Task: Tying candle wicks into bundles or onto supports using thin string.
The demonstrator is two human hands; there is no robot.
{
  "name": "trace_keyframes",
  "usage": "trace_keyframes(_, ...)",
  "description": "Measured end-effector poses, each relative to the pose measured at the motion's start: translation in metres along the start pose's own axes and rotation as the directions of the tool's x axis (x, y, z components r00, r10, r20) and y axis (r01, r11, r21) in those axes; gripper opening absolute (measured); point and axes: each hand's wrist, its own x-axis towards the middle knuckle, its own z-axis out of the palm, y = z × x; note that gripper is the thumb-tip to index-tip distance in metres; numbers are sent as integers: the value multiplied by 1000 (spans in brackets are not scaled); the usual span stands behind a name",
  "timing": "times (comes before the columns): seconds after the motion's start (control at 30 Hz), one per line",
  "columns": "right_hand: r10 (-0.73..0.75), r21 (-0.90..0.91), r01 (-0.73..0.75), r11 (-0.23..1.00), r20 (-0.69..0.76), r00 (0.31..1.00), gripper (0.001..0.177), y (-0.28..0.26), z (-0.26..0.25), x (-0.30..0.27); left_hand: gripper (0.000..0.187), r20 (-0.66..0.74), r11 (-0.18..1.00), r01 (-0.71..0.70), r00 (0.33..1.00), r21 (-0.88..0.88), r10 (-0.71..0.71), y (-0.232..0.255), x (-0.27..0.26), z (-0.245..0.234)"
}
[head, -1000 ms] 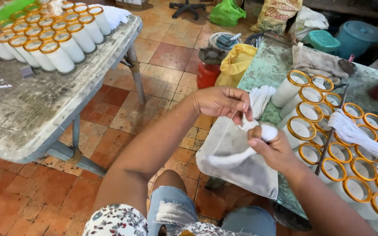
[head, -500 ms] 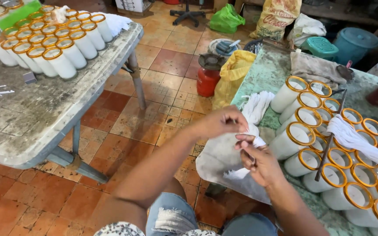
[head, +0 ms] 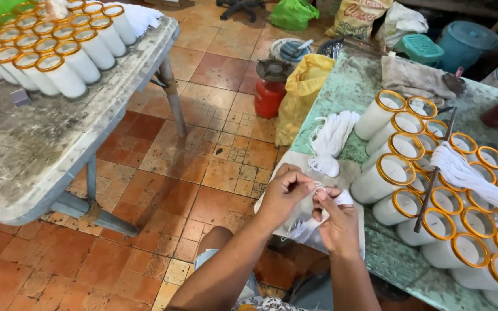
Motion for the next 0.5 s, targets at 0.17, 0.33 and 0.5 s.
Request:
trace_keyframes(0.17,-165,-152,164,975,4,986,13,-7,12,-7,9,-116,986,-103,986,130,118,20,-8,12)
trace_keyframes(0.33,-350,-314,372,874,127,928,8,-26,30,-19,8,-92,846,-344,906,408,413,49,-16,10)
trace_keyframes(0.5,-483,-559,551,619,281,829,5,-43,43,-23,5,46,653,-455,839,605,542,60,-15,7)
